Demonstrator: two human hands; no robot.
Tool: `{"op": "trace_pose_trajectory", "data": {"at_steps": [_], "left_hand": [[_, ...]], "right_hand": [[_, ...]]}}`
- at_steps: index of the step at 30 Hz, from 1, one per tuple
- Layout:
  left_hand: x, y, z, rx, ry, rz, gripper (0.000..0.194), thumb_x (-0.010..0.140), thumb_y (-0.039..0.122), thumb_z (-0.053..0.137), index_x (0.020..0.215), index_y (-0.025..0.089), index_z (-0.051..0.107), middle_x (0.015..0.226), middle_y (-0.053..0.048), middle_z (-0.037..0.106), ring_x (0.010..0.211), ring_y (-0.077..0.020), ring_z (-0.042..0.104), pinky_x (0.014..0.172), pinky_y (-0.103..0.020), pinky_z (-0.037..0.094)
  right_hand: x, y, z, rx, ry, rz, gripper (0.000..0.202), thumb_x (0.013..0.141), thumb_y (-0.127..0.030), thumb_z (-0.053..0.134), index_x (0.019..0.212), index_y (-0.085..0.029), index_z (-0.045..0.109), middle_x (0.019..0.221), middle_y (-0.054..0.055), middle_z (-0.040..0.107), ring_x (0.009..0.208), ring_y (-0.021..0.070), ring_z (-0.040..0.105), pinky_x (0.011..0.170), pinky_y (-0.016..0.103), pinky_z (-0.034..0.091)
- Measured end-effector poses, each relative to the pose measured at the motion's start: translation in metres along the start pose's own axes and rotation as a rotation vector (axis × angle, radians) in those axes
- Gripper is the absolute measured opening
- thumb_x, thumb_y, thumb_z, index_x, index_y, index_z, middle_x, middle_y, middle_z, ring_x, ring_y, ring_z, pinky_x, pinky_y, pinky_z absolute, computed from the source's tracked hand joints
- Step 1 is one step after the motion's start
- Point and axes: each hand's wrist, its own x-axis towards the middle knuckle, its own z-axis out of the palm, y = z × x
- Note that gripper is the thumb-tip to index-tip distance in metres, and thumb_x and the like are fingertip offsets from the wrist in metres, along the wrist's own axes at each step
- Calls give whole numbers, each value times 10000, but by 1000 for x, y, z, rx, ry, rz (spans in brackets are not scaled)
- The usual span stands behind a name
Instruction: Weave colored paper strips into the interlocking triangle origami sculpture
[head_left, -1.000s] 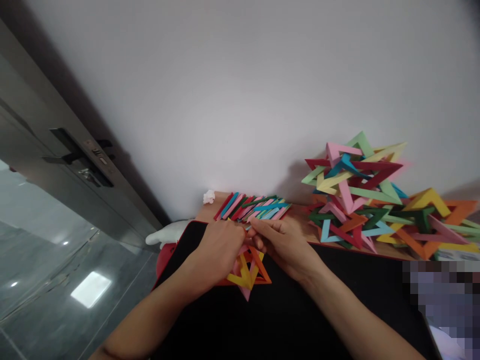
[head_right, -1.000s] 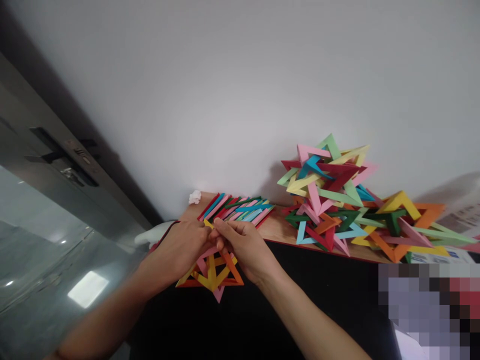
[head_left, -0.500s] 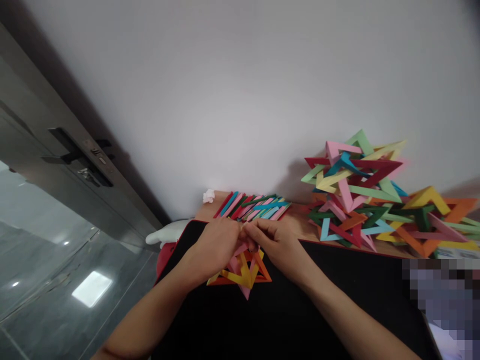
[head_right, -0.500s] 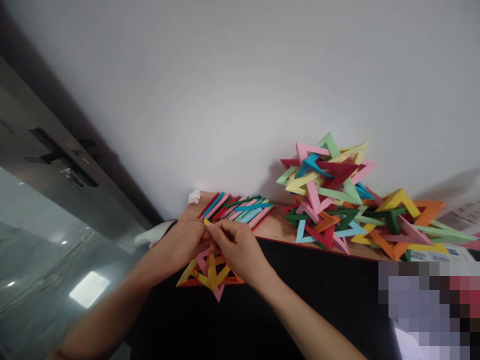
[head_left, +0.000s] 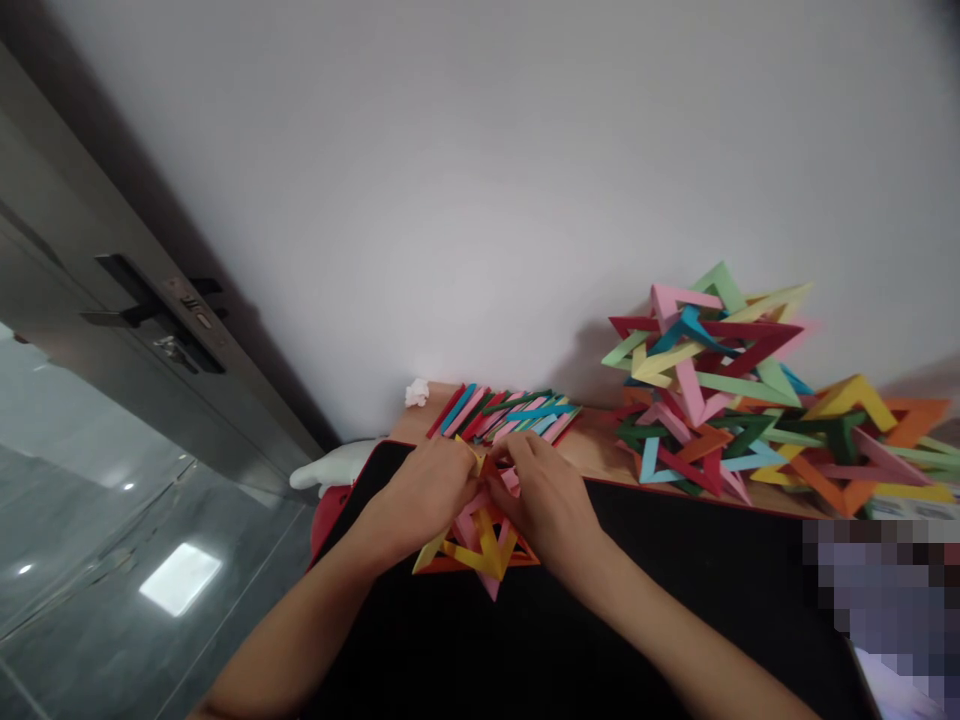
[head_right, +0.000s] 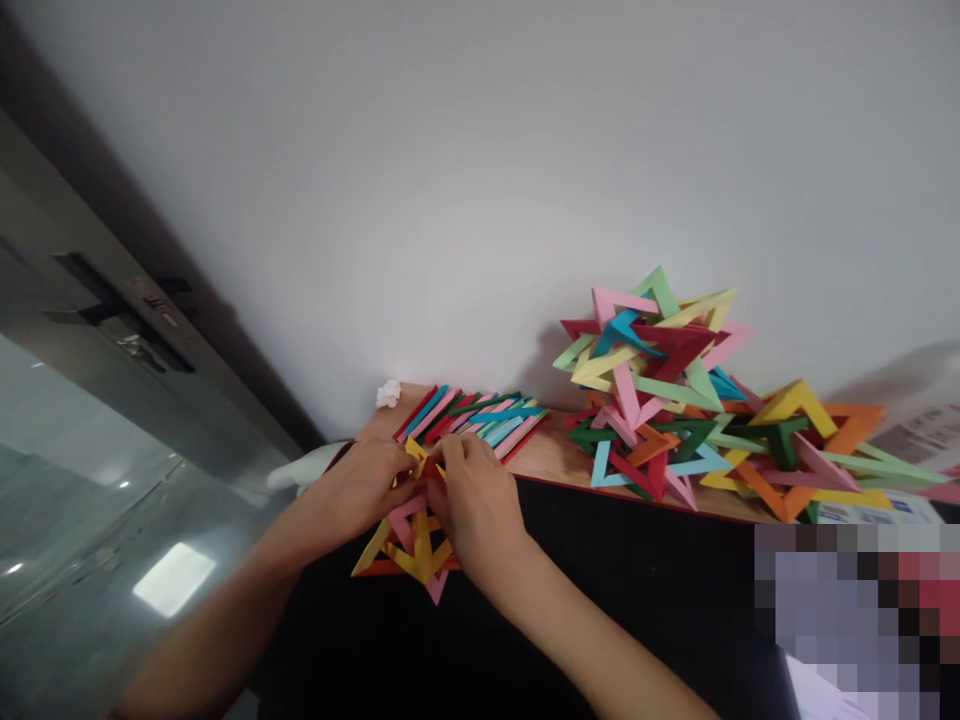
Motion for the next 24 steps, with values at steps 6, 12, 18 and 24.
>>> {"op": "trace_pose_trajectory", "data": {"at_steps": [6, 12, 18, 24], "left_hand": [[1, 1, -2, 59, -35, -1, 215, 865, 232, 498, 664, 165, 532, 657, -20, 538, 603, -157, 473, 552, -297, 284], [0, 4, -5, -10, -43, -27, 241, 862, 217, 490, 626, 171, 473, 627, -3, 509, 543, -130, 428, 508, -284, 244], [2, 8, -8, -64, -61, -57, 263, 833, 187, 493, 579, 176, 424, 581, 7, 480, 515, -121, 396, 500, -288, 221], [2, 8, -9, -73, -77, -66, 254, 848, 189, 479, 597, 173, 444, 616, -8, 509, 546, -130, 421, 516, -294, 237]], "right_hand": [[-3, -9, 6, -52, 0, 40, 147, 811, -98, 513, 946, -138, 557, 854, 106, 657, 838, 252, 633, 730, 362, 499], [-5, -10, 8, -105, 58, 6, 176, 833, -95, 527, 996, -153, 559, 856, 84, 715, 768, 228, 686, 650, 303, 502], [-6, -8, 11, -257, 118, -39, 73, 851, -108, 538, 844, -169, 578, 691, 57, 716, 563, 187, 673, 463, 246, 379], [-8, -4, 16, -251, 151, -30, 78, 880, -145, 524, 818, -154, 570, 593, 34, 683, 513, 180, 663, 449, 243, 330]]}}
